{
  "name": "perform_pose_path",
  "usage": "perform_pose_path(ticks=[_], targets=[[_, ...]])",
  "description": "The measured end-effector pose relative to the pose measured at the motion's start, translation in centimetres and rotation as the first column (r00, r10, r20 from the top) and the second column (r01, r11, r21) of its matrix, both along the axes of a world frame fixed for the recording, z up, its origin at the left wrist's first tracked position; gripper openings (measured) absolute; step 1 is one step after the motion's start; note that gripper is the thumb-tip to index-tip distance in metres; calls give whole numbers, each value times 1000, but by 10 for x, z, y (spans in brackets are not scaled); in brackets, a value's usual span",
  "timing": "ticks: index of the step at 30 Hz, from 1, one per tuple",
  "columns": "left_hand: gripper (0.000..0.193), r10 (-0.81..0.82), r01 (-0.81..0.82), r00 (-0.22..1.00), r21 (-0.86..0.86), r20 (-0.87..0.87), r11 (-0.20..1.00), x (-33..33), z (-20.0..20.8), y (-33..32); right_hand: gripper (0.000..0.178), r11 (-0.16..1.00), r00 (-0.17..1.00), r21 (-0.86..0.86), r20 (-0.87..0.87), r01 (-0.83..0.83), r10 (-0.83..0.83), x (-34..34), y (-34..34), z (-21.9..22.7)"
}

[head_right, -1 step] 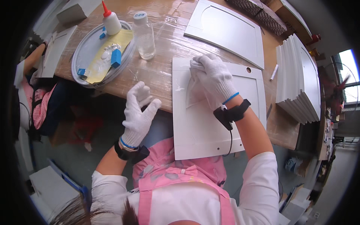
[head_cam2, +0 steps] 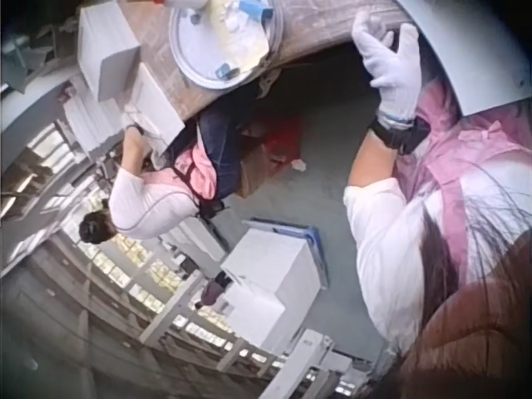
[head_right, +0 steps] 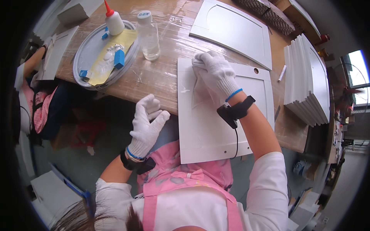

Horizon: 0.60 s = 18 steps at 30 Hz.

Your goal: Cleaning and polishing white cabinet door panels.

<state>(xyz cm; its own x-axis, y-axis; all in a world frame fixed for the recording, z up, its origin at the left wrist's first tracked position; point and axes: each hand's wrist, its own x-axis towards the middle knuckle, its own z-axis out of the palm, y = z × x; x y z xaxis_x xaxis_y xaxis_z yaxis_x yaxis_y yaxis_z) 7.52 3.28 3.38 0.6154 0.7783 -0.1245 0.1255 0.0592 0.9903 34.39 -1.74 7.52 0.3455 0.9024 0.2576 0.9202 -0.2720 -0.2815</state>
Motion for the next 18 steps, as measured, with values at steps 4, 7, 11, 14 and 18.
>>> perform_pose_path(ticks=[4,7,11,14,18], targets=[[69,-543,433,838,-665,49,609,-14,-38,-32,21,961,991,-266,123,79,-47,-8,31,-15],[60,-490,560,802,-714,341,421,-3,-41,-54,20,987,998,-162,58,-24,34,-35,5,-19],[57,-484,526,832,-659,270,538,3,-48,-58,22,891,950,-356,24,-283,311,-97,-48,-7],[55,-392,497,855,-754,341,429,8,-55,-66,28,917,966,-361,125,-167,225,-93,-35,-11],[56,-448,500,843,-741,298,448,9,-69,-66,26,954,957,-288,244,-84,158,-79,-24,-18]])
